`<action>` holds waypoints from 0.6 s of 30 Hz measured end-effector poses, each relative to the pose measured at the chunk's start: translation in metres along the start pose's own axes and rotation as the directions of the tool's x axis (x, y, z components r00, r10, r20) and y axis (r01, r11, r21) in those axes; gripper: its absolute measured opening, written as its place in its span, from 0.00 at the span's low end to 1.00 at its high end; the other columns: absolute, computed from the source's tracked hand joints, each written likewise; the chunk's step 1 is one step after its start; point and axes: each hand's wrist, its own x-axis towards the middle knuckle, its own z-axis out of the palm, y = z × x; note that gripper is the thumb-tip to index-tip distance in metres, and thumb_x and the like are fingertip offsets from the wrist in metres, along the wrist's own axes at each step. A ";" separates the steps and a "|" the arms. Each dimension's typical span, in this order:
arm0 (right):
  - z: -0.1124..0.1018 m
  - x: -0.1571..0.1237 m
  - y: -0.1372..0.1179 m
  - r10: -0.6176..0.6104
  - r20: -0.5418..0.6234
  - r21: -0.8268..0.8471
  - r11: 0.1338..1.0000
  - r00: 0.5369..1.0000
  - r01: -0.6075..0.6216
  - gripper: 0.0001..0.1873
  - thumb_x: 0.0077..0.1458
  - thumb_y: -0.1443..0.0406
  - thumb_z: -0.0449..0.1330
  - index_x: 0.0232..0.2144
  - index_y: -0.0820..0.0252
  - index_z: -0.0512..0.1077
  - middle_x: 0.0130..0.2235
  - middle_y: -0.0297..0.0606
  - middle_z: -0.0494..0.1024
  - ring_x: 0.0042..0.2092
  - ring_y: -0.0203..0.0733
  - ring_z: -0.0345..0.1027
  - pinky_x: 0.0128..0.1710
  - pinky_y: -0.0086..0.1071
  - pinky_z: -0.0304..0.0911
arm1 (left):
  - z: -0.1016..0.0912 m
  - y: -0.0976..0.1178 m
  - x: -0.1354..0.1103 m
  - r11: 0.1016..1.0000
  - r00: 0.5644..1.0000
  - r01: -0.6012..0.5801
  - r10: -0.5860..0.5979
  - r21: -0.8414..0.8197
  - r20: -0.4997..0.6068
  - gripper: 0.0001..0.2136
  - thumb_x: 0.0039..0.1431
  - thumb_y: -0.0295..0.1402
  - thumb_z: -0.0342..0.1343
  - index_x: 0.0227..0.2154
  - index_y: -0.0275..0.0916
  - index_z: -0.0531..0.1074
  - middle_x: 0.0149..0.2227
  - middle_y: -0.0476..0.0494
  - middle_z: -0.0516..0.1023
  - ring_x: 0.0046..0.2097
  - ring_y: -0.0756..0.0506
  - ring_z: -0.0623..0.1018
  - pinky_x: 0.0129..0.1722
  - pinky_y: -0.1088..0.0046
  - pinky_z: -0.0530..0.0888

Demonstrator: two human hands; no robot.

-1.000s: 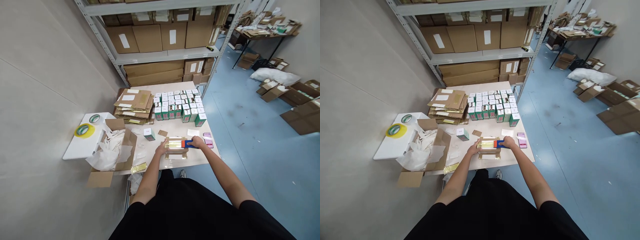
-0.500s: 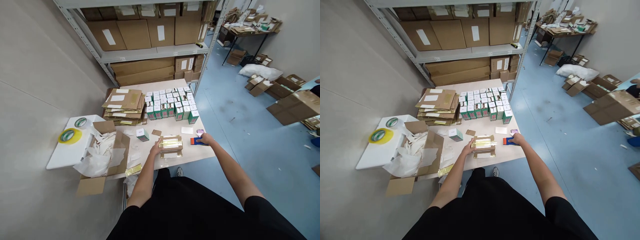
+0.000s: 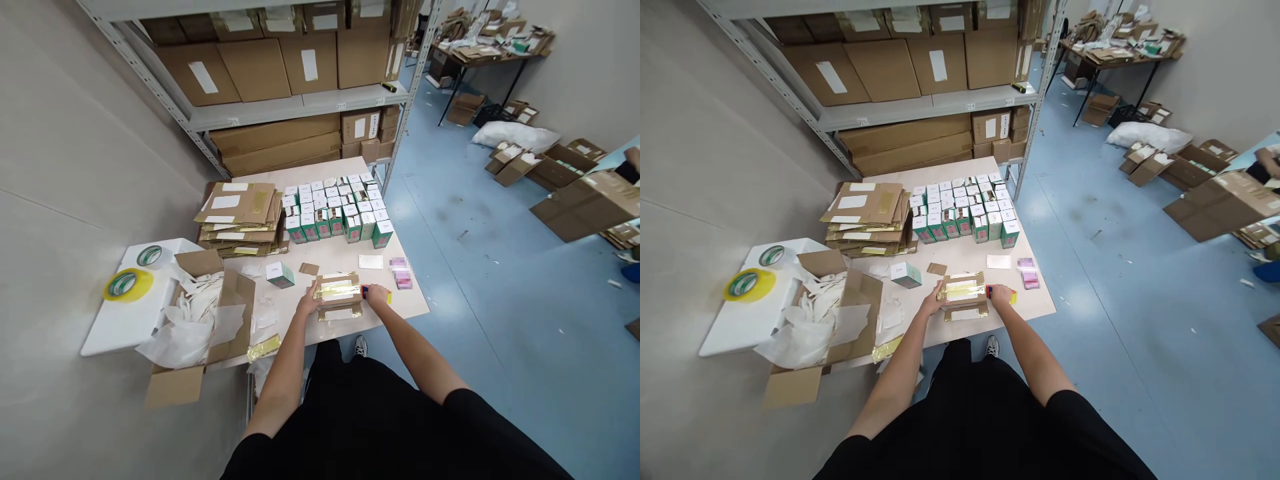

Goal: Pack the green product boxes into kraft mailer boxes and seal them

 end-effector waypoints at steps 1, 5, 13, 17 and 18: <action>0.006 -0.001 0.010 0.063 -0.020 0.010 0.998 0.998 -0.063 0.20 0.67 0.59 0.56 0.53 0.65 0.77 0.52 0.61 0.79 0.55 0.58 0.75 0.51 0.41 0.66 | 0.000 0.000 0.001 1.000 1.000 0.002 -0.002 -0.008 -0.002 0.52 0.49 0.34 0.72 0.74 0.50 0.51 0.69 0.39 0.67 0.67 0.32 0.70 0.62 0.62 0.67; 0.028 -0.008 0.051 0.273 -0.082 0.243 0.938 0.958 -0.247 0.21 0.68 0.60 0.53 0.56 0.63 0.74 0.55 0.56 0.78 0.58 0.54 0.73 0.54 0.40 0.64 | 0.002 -0.002 0.003 0.998 0.998 -0.038 0.036 -0.047 -0.044 0.51 0.46 0.33 0.73 0.73 0.49 0.56 0.70 0.40 0.65 0.68 0.33 0.68 0.64 0.62 0.66; 0.023 -0.008 0.000 0.059 -0.039 0.593 0.805 0.997 -0.024 0.33 0.70 0.48 0.47 0.65 0.63 0.63 0.62 0.54 0.73 0.63 0.53 0.67 0.58 0.37 0.62 | 0.014 0.008 0.001 0.995 0.994 -0.056 0.047 -0.080 -0.101 0.50 0.47 0.40 0.73 0.71 0.45 0.56 0.69 0.37 0.65 0.65 0.35 0.70 0.64 0.64 0.67; 0.016 -0.005 -0.045 0.066 0.036 0.638 0.767 0.997 -0.074 0.38 0.65 0.43 0.53 0.65 0.64 0.58 0.63 0.57 0.70 0.59 0.57 0.70 0.54 0.38 0.65 | 0.045 0.032 -0.007 0.995 0.944 0.076 -0.053 0.058 -0.326 0.44 0.58 0.57 0.61 0.72 0.43 0.52 0.70 0.34 0.63 0.68 0.34 0.66 0.63 0.62 0.67; 0.016 -0.004 -0.052 0.097 0.029 0.610 0.787 0.995 -0.094 0.38 0.65 0.43 0.53 0.65 0.65 0.58 0.64 0.59 0.69 0.58 0.58 0.71 0.54 0.39 0.65 | 0.053 0.037 -0.009 0.989 0.924 0.112 -0.069 0.092 -0.377 0.44 0.59 0.58 0.59 0.72 0.43 0.51 0.70 0.33 0.63 0.69 0.33 0.65 0.62 0.61 0.67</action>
